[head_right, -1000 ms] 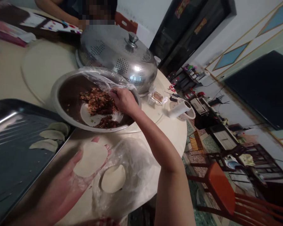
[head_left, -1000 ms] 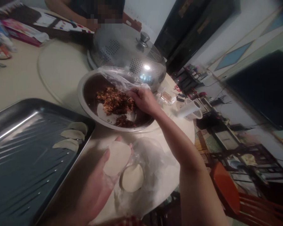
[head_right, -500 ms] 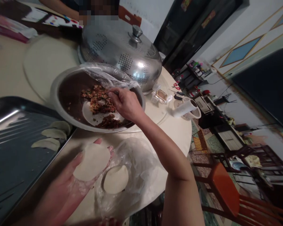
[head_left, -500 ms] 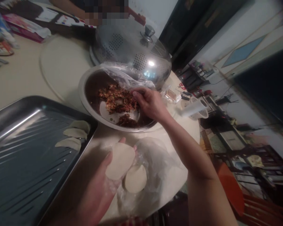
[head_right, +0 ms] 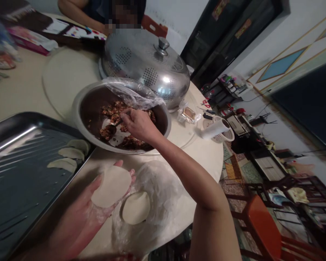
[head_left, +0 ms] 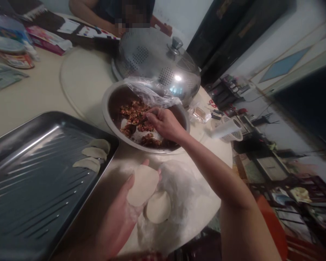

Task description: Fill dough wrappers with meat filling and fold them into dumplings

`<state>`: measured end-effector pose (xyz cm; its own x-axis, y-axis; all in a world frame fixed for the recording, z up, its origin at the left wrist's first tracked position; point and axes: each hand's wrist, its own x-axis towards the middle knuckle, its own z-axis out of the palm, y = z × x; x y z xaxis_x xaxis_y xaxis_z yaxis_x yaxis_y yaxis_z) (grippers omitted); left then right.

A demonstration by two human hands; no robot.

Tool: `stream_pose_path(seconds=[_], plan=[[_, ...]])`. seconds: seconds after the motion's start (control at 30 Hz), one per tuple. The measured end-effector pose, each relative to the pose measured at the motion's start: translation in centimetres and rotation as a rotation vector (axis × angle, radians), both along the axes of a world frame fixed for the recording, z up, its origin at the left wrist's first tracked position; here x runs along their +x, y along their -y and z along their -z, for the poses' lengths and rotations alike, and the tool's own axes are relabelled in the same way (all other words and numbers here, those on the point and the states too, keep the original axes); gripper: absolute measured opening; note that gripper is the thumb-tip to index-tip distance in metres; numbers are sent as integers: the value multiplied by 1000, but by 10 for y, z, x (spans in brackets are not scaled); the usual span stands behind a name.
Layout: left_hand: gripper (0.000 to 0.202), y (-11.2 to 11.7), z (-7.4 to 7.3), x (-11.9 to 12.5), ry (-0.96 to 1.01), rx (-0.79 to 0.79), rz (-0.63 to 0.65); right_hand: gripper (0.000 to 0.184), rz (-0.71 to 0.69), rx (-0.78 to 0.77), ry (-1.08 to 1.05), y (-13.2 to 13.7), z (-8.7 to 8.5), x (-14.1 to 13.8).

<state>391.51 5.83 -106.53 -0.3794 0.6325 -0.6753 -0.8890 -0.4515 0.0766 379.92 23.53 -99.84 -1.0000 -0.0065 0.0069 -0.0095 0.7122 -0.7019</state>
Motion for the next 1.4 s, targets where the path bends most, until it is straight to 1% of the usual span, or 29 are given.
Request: stream_pose_path(seconds=[0.1,0.2,0.27,0.33,0.4,0.5,0.57,0.67,0.77,0.83,1.0,1.1,1.13,1.2,1.3,1.33,1.4], plan=[[48,-1,-3,0,-9,22,9,20,115,-162,123,2,0,-4],[47,0,-3,1,-41,34,-4,25,266,-431,217,-1,1,-8],[48,1,-1,0,-69,46,-33,27,337,-606,258,-5,0,-11],[48,1,1,-3,-81,78,-69,26,382,-743,251,-11,-4,-10],[45,1,0,-6,-81,120,-118,25,409,-843,205,-18,-10,-5],[39,3,-6,-10,-72,142,-167,20,412,-899,108,-30,-21,16],[38,4,-12,-12,-67,125,-192,16,369,-865,21,-36,-27,41],[37,4,-18,-14,-85,103,-237,14,283,-742,-93,-37,-32,83],[35,1,-18,-15,-155,129,-289,19,255,-619,-108,-30,-31,118],[37,-2,-17,-15,-178,142,-301,21,254,-573,-93,-24,-26,133],[43,-3,-17,-12,-147,143,-246,21,249,-523,-139,-17,-12,149],[44,-3,-17,-12,-164,148,-240,20,214,-377,-225,-12,-11,160],[44,-3,-17,-12,-167,142,-246,18,181,-306,-258,-9,-12,164],[45,-3,-17,-12,-163,127,-250,15,73,-135,-326,-1,-17,172],[44,-3,-18,-12,-148,102,-223,19,-132,131,-426,12,-25,180],[43,-3,-19,-12,-142,92,-220,22,-181,195,-456,15,-27,182],[42,-3,-20,-12,-134,81,-221,27,-238,269,-500,18,-31,184]])
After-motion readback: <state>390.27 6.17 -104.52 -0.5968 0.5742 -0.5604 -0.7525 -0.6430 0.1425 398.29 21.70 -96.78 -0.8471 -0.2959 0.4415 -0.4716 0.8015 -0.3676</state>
